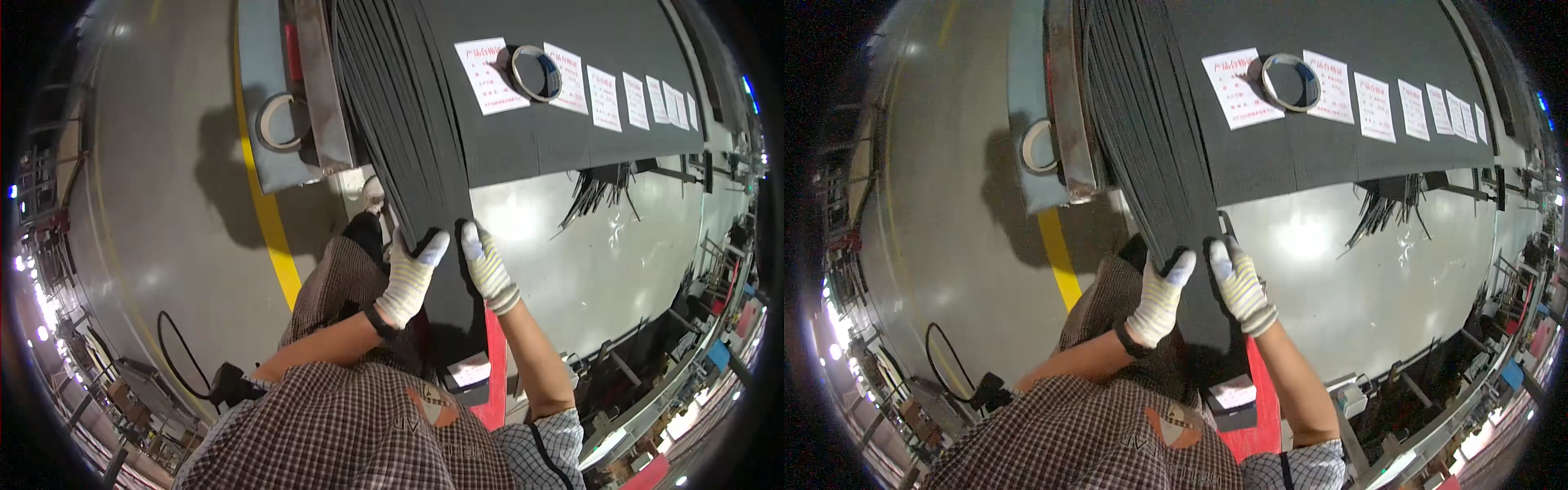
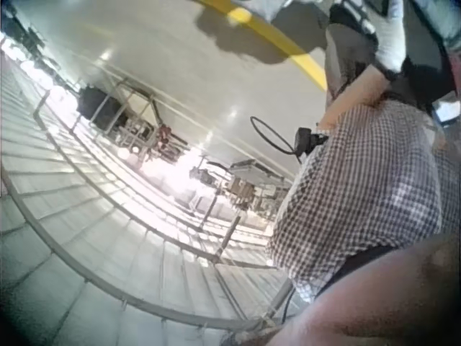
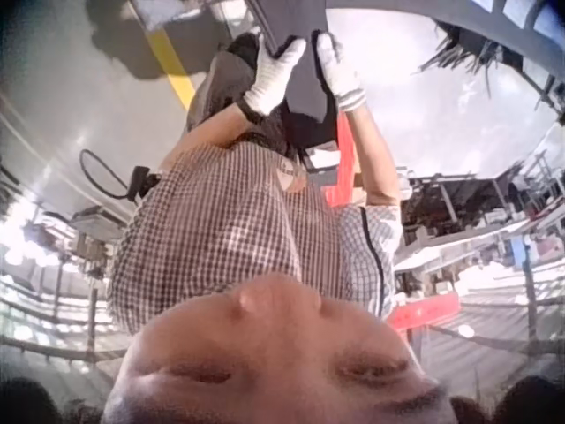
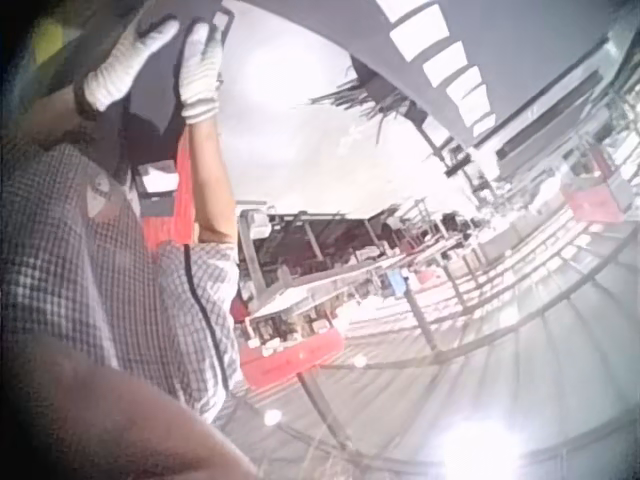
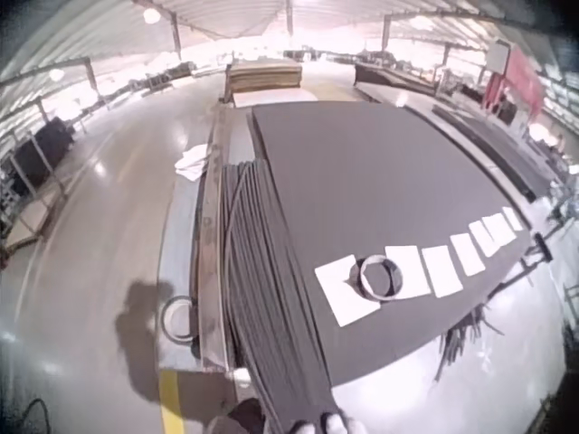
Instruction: The recorder is inspecting and applying labels to stacks of black sheets in an industrial environment.
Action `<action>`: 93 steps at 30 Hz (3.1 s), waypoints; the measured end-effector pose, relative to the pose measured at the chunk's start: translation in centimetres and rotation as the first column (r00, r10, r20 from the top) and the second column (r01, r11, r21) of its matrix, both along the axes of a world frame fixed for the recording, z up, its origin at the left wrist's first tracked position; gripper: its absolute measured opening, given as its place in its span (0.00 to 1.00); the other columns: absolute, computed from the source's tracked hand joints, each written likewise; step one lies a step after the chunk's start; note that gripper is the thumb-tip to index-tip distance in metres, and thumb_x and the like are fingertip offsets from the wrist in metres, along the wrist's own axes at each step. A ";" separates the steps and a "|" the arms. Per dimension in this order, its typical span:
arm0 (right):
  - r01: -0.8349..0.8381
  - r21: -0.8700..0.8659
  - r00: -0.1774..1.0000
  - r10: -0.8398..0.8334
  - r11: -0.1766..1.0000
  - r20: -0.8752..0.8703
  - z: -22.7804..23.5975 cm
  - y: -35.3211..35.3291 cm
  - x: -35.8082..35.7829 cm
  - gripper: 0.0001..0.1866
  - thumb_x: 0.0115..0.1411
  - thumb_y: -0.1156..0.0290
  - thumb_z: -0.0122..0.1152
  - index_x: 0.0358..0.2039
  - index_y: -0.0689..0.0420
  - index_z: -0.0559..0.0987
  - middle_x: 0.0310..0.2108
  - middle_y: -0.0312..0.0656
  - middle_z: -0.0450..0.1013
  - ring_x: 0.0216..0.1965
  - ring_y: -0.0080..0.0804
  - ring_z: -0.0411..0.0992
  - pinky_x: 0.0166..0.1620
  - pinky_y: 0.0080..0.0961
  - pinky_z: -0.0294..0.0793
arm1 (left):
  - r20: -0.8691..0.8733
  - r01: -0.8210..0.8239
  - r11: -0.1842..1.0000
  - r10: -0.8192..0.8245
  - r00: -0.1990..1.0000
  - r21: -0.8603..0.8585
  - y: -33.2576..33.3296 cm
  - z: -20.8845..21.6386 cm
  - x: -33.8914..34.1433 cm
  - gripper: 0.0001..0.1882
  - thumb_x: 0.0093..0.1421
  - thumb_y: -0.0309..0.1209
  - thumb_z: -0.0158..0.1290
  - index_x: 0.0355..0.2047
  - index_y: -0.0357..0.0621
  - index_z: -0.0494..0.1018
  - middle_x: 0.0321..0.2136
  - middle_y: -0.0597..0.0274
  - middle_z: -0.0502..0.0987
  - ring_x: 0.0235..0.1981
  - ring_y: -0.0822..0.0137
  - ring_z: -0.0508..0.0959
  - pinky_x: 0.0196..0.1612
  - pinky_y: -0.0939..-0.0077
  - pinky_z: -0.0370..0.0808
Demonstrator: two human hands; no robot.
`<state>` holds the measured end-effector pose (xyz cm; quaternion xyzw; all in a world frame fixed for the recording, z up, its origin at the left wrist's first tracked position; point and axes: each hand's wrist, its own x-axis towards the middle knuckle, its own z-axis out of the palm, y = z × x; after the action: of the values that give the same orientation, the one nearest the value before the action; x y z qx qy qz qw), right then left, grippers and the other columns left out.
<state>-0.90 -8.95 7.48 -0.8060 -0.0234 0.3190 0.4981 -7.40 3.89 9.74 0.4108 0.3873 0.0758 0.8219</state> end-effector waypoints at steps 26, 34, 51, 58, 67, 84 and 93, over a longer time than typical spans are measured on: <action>-0.355 -0.353 0.435 0.487 0.866 0.757 15.4 1.3 9.6 0.11 0.54 0.67 0.64 0.36 0.58 0.78 0.37 0.50 0.74 0.44 0.51 0.72 0.47 0.41 0.69 | 0.085 0.034 0.922 -0.072 0.994 0.385 5.3 4.2 -4.6 0.26 0.53 0.12 0.52 0.51 0.42 0.65 0.34 0.69 0.64 0.31 0.80 0.63 0.41 0.88 0.67; -0.626 -0.212 0.575 0.628 0.750 0.525 16.3 0.3 2.1 0.18 0.51 0.56 0.66 0.33 0.58 0.77 0.28 0.46 0.73 0.37 0.53 0.71 0.43 0.44 0.70 | 0.050 0.470 0.882 -0.468 0.882 -0.039 5.6 10.0 -4.3 0.22 0.44 0.23 0.68 0.39 0.42 0.71 0.35 0.67 0.73 0.34 0.77 0.73 0.38 0.81 0.72; -0.361 -0.059 0.922 0.366 0.931 0.127 2.6 -5.7 6.9 0.17 0.50 0.60 0.73 0.31 0.60 0.78 0.27 0.37 0.76 0.30 0.25 0.72 0.36 0.23 0.71 | -0.191 0.594 0.793 -0.609 0.770 -0.136 6.9 11.4 -5.8 0.08 0.54 0.30 0.63 0.26 0.41 0.77 0.22 0.63 0.78 0.22 0.77 0.76 0.26 0.83 0.74; 0.058 -0.388 0.720 0.231 0.920 0.654 9.9 -0.8 -5.7 0.49 0.44 0.44 0.70 0.59 0.62 0.62 0.59 0.55 0.59 0.63 0.56 0.54 0.63 0.54 0.47 | -0.151 0.567 0.809 -0.586 0.796 -0.156 6.7 11.0 -6.1 0.09 0.55 0.31 0.63 0.28 0.37 0.78 0.21 0.65 0.78 0.22 0.80 0.76 0.24 0.85 0.73; 0.178 -0.438 0.751 0.165 0.881 0.639 6.6 3.1 -9.4 0.57 0.38 0.57 0.72 0.63 0.68 0.52 0.61 0.62 0.55 0.63 0.60 0.52 0.63 0.55 0.46 | -0.165 0.564 0.803 -0.593 0.788 -0.194 6.8 11.0 -6.6 0.08 0.56 0.30 0.61 0.31 0.38 0.78 0.23 0.64 0.79 0.24 0.80 0.76 0.28 0.84 0.74; 0.140 -0.630 0.816 0.271 0.764 0.510 6.8 4.3 -8.7 0.61 0.34 0.56 0.77 0.65 0.64 0.52 0.59 0.61 0.58 0.59 0.60 0.58 0.56 0.51 0.57 | 0.206 0.593 0.788 -0.561 0.802 -0.164 6.9 -7.2 -7.0 0.06 0.55 0.28 0.61 0.33 0.42 0.76 0.33 0.71 0.76 0.39 0.77 0.74 0.44 0.78 0.73; 0.205 -0.624 0.771 0.268 0.754 0.578 6.2 4.4 -8.6 0.58 0.34 0.59 0.76 0.64 0.65 0.55 0.58 0.61 0.59 0.55 0.59 0.61 0.55 0.48 0.59 | 0.112 0.602 0.759 -0.595 0.796 -0.247 3.6 -14.4 -6.4 0.38 0.44 0.33 0.69 0.56 0.45 0.65 0.41 0.63 0.77 0.50 0.65 0.74 0.51 0.67 0.74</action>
<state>-9.55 -4.53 13.72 -0.9858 -0.0915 0.0235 0.1390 -13.81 7.51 -4.68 0.3959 0.2313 -0.2384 0.8561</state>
